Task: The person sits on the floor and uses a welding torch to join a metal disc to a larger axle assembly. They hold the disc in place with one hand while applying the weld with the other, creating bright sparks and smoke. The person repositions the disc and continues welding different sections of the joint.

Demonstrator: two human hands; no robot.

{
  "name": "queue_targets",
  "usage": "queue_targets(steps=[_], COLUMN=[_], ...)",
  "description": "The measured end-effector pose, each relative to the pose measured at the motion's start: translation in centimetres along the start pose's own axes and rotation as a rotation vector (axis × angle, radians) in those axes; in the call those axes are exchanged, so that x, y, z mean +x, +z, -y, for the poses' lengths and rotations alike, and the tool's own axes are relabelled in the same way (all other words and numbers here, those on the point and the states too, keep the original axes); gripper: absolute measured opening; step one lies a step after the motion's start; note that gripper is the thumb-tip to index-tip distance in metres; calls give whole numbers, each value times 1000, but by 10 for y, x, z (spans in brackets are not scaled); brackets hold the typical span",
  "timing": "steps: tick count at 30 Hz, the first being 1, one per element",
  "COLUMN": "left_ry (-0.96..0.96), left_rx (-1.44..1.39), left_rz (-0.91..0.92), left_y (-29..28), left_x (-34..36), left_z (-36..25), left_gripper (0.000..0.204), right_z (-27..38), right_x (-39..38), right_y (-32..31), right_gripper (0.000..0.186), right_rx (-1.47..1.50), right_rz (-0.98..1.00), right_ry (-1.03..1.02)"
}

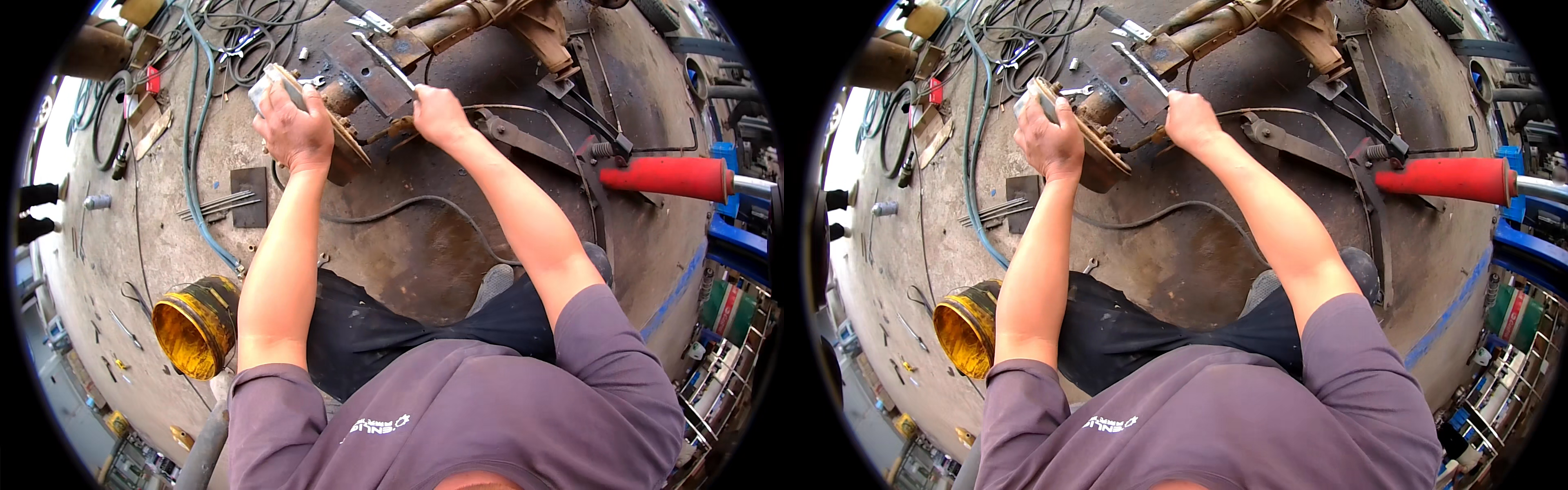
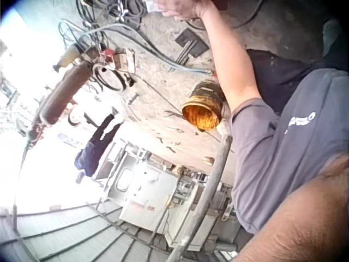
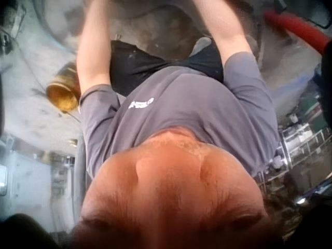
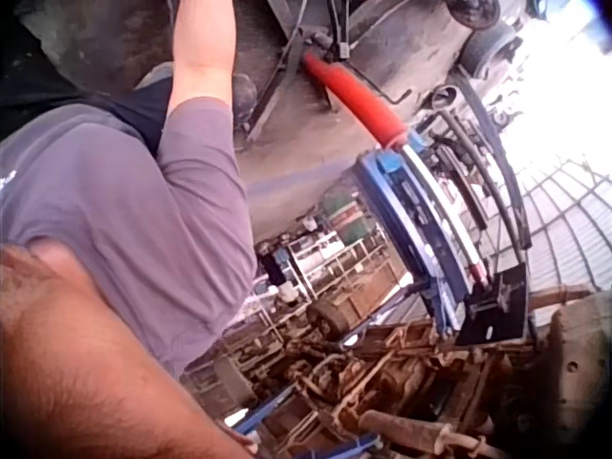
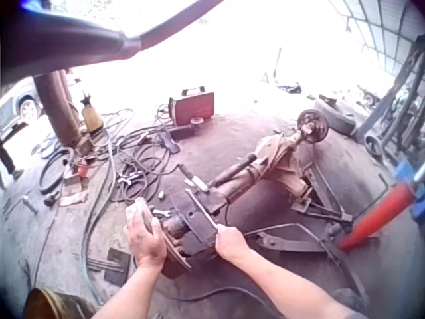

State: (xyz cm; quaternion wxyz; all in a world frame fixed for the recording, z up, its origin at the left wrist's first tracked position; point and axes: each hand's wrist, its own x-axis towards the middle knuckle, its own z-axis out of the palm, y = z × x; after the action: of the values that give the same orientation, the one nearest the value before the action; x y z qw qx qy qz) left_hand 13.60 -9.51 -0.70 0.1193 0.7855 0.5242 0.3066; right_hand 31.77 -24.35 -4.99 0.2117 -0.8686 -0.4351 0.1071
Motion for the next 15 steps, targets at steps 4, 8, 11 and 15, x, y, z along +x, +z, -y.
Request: queue_targets(steps=[4, 8, 11, 15], left_ry=[-2, 5, 3, -7], left_rx=[59, 82, 66, 103], left_rz=[-16, -49, -51, -72], left_y=[0, 2, 3, -1], left_x=[0, 1, 0, 1], left_z=[9, 2, -5, 3], left_gripper=[57, 55, 53, 53], right_z=[16, 25, 9, 33], right_x=[19, 6, 8, 15], right_y=[-9, -17, 10, -29], right_gripper=[14, 16, 17, 13], right_rx=[106, 177, 73, 192], right_rz=[1, -91, 82, 13], right_ry=[11, -48, 41, -5])
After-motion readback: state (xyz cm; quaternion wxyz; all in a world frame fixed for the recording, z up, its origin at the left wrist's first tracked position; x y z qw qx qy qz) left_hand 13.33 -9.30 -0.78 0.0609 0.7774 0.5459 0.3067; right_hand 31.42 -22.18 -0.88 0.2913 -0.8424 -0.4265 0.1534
